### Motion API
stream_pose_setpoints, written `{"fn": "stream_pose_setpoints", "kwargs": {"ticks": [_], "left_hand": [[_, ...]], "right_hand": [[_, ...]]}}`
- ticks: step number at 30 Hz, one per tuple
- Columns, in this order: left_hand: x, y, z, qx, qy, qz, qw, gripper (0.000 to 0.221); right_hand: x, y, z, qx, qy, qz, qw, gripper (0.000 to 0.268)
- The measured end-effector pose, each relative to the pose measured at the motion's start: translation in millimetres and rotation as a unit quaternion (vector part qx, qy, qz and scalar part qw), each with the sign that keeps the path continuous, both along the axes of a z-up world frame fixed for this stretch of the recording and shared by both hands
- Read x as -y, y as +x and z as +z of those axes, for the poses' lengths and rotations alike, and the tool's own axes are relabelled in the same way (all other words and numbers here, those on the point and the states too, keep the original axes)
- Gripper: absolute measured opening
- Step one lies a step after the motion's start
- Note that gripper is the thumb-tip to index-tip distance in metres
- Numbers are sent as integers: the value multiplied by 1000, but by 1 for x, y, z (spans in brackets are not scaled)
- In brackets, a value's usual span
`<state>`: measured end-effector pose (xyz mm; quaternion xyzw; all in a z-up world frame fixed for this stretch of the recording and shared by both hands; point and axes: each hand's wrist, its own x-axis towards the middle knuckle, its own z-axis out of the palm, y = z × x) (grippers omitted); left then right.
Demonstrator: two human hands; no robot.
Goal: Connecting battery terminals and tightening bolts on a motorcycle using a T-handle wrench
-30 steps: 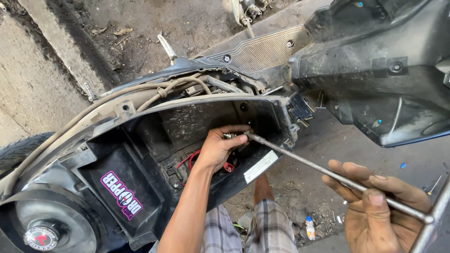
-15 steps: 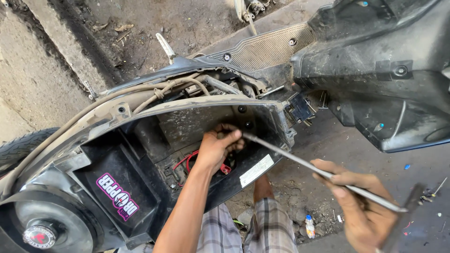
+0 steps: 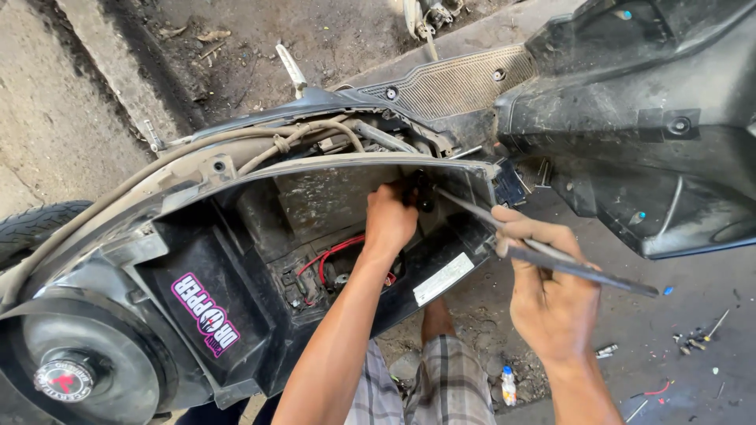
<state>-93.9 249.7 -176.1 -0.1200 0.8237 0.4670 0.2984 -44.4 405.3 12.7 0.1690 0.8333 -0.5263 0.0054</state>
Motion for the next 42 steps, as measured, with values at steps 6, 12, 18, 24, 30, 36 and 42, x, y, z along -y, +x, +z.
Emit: {"fn": "stream_pose_setpoints", "kwargs": {"ticks": [6,12,18,24,30,36,42], "left_hand": [[23,29,84,60,-73,-57,994,26],[69,107,119,-72,-120,-297,945,101],[88,150,85,-28,-168,-336,926,75],[87,155,84,-6,-199,-336,921,84],[90,161,71,-171,-224,-407,869,76],[82,161,72,-71,-211,-341,913,71],[86,162,72,-96,-219,-374,896,81]], "right_hand": [[-1,-22,-9,-17,85,61,994,14],[-5,-44,-2,-13,76,95,992,11],[11,-28,-2,-4,142,141,980,14],[35,-8,-10,-90,166,103,977,13],[47,-11,-14,-154,176,100,967,24],[43,-8,-14,-30,-38,20,999,22],[46,-9,-26,-142,44,20,989,11]]}}
